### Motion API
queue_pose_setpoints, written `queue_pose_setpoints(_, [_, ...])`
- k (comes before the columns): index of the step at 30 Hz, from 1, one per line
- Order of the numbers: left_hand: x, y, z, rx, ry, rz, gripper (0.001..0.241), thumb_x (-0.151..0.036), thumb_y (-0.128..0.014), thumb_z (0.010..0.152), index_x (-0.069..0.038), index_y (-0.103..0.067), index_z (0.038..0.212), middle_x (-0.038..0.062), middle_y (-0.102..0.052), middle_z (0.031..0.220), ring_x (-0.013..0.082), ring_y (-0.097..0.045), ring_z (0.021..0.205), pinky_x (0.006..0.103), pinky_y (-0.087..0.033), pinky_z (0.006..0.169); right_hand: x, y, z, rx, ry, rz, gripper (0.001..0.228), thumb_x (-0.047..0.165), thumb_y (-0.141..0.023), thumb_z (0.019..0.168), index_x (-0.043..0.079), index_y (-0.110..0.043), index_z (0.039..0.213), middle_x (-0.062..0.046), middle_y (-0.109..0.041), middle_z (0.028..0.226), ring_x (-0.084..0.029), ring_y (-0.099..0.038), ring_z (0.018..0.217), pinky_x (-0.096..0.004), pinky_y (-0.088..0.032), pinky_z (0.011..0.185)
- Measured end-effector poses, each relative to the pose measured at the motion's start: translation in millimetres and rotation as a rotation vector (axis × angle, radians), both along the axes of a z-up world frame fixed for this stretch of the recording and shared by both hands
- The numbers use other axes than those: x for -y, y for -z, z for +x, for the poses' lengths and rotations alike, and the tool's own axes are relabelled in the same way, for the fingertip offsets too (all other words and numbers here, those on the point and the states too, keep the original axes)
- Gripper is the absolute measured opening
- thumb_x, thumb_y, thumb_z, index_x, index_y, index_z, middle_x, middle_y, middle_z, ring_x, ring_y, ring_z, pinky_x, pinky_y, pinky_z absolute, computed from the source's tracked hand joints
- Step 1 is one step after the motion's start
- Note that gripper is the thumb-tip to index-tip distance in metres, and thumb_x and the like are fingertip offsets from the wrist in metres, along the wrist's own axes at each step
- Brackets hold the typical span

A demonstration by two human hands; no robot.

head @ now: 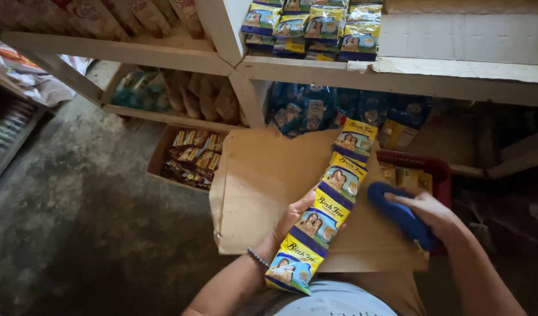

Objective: Wiping down strips of milk powder packets using a blue cleaning cloth in a store setting.

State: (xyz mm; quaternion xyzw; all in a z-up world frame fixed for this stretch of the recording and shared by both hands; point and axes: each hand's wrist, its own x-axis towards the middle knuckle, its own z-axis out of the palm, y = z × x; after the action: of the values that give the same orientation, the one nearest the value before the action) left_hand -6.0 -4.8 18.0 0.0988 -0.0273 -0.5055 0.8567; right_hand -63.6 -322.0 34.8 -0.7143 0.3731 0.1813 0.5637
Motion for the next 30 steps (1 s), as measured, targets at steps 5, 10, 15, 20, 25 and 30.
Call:
queue_pose_setpoints(5, [-20,-4,5,0.170,0.047,0.149,0.072,-0.010,-0.056,0.097,-0.003,-0.027,0.163,0.014,-0.052,0.149,0.0187,-0.061,0.119,0.0272,-0.051,0.097,-26,-9,-34,-0.012,-0.221,-0.077,0.049,0.029,-0.079,0.082,-0.014,-0.072,0.105,-0.024,-0.071,0.076,-0.029,-0.061,0.057,-0.035,-0.045,0.046])
queue_pose_setpoints(10, [-20,-7,42,0.155,0.431,-0.006,0.086,-0.064,-0.043,0.104,0.004,-0.035,0.154,0.022,-0.053,0.147,0.0283,-0.059,0.127,0.0382,-0.051,0.104,-49,-12,-55,0.002,-0.240,-0.111,0.065,0.026,-0.078,0.080,0.002,-0.064,0.139,-0.023,-0.077,0.104,-0.029,-0.068,0.072,-0.036,-0.052,0.058])
queue_pose_setpoints(15, [13,-12,59,0.407,0.471,0.519,0.083,-0.078,-0.060,0.080,-0.006,-0.057,0.122,0.008,-0.071,0.105,0.0117,-0.069,0.082,0.0272,-0.056,0.066,-44,1,-57,-0.056,-0.262,-0.159,0.052,0.028,-0.084,0.081,-0.009,-0.067,0.113,-0.022,-0.069,0.066,-0.027,-0.058,0.043,-0.033,-0.042,0.035])
queue_pose_setpoints(20, [38,4,38,-0.074,0.424,-0.193,0.053,-0.023,-0.053,0.109,0.012,-0.043,0.147,0.031,-0.056,0.143,0.0380,-0.060,0.130,0.0414,-0.047,0.115,-40,-35,-52,-0.108,-0.255,-0.167,0.068,0.028,-0.078,0.082,0.007,-0.062,0.145,-0.026,-0.082,0.101,-0.030,-0.071,0.066,-0.033,-0.051,0.052])
queue_pose_setpoints(25, [31,-15,17,-0.009,0.277,-0.128,0.063,-0.034,-0.057,0.109,0.007,-0.042,0.153,0.025,-0.052,0.149,0.0356,-0.058,0.132,0.0472,-0.052,0.107,-14,-69,-36,0.068,-0.330,-0.383,0.070,0.025,-0.074,0.082,0.014,-0.056,0.149,-0.018,-0.064,0.138,-0.040,-0.073,0.095,-0.046,-0.063,0.072])
queue_pose_setpoints(30, [26,-41,10,-0.160,0.187,-0.249,0.090,-0.060,-0.054,0.103,0.000,-0.026,0.165,0.032,-0.037,0.158,0.0527,-0.041,0.141,0.0737,-0.045,0.105,-25,-89,-23,0.689,-0.204,-0.431,0.057,0.003,-0.068,0.092,-0.001,-0.056,0.147,-0.021,-0.061,0.138,-0.030,-0.062,0.106,-0.039,-0.056,0.087])
